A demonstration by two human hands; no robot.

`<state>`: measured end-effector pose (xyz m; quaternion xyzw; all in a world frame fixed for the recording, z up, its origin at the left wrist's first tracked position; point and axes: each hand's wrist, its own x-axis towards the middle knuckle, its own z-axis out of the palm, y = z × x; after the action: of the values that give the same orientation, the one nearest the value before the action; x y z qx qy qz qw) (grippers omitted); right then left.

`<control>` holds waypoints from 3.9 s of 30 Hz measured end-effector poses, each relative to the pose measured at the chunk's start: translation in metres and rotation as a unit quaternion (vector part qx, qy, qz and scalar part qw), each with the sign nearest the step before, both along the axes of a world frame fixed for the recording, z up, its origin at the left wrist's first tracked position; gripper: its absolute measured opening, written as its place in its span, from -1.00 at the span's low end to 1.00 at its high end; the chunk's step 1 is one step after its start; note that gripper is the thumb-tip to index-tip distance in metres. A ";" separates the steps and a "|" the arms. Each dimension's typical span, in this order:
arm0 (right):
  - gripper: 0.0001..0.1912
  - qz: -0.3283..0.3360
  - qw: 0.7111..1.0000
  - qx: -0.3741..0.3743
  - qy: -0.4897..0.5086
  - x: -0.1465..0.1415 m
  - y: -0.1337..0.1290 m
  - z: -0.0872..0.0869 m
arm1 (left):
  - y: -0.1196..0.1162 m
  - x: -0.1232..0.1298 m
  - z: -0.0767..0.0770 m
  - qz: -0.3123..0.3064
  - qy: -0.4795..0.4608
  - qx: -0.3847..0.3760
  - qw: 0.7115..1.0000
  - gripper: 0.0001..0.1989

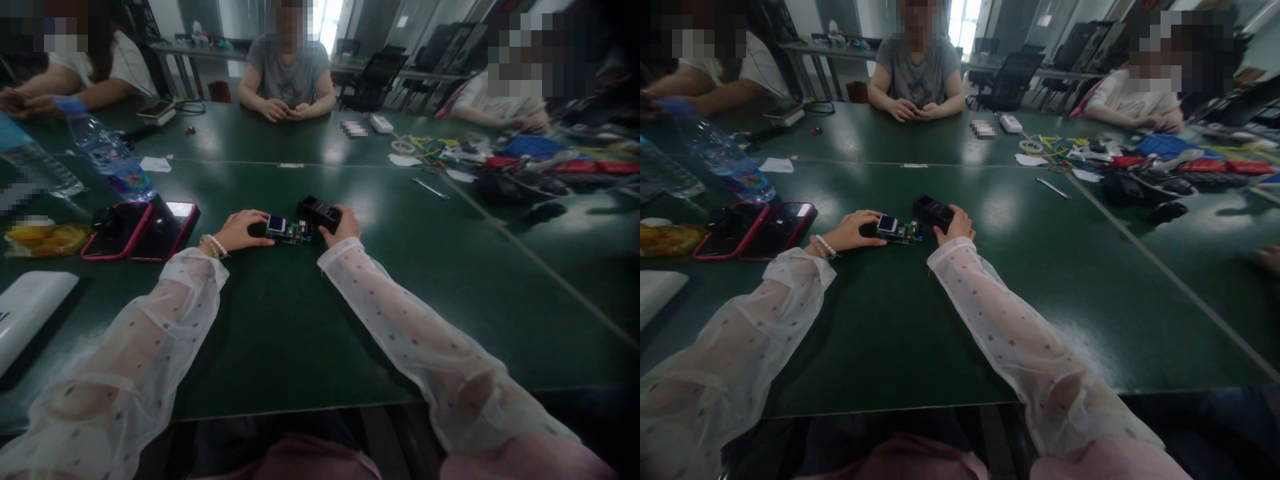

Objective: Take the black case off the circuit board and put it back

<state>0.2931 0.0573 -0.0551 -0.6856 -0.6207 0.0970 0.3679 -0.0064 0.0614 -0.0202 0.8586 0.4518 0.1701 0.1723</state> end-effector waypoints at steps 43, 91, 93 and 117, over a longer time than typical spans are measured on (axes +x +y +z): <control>-0.30 0.304 0.939 0.156 -0.041 -0.028 -0.034 0.018 | 0.003 0.001 -0.006 0.015 0.004 0.020 1.000 -0.31; -0.33 0.316 0.929 0.120 -0.151 -0.023 -0.025 0.012 | 0.002 0.003 -0.005 0.030 0.021 0.025 0.999 -0.29; -0.32 0.317 0.929 0.114 -0.150 -0.023 -0.025 0.012 | 0.001 0.003 -0.004 0.030 0.022 0.021 0.999 -0.29; -0.30 0.320 0.928 0.106 -0.156 -0.023 -0.024 0.011 | 0.000 0.003 -0.005 0.028 0.019 0.025 0.999 -0.30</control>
<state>0.2701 0.0334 -0.0443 -0.4141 -0.8633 0.0352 0.2862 -0.0030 0.0619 -0.0247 0.8529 0.4743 0.1696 0.1374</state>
